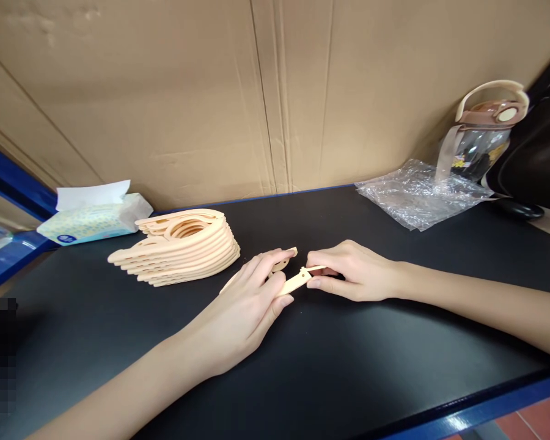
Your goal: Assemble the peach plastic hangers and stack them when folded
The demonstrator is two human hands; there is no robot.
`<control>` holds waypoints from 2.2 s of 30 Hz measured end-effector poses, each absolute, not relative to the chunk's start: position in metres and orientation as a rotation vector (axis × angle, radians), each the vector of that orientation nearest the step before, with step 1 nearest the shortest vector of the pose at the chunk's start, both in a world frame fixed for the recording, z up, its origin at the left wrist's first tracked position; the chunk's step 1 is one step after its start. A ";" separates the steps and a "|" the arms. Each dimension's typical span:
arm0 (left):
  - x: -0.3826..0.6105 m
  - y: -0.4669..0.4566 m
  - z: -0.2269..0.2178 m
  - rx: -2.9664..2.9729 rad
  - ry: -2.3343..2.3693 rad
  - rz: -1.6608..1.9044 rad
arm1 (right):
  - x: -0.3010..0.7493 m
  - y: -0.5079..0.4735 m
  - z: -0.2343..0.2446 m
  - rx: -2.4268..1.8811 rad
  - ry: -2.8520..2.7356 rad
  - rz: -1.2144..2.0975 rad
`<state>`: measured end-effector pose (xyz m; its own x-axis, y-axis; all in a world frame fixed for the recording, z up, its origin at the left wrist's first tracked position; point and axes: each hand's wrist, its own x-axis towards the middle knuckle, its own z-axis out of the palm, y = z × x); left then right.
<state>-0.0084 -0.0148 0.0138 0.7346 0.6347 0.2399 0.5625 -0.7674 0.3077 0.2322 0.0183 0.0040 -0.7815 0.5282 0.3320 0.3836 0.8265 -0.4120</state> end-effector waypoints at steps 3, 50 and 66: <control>-0.009 -0.015 0.014 2.728 0.938 0.498 | 0.233 0.018 0.003 -0.689 -2.593 0.400; -0.010 -0.005 0.018 2.352 1.074 0.566 | 0.228 0.019 0.006 -0.680 -2.516 -0.179; -0.011 0.003 0.008 2.459 1.183 0.782 | 0.231 0.030 0.002 -0.969 -2.314 0.198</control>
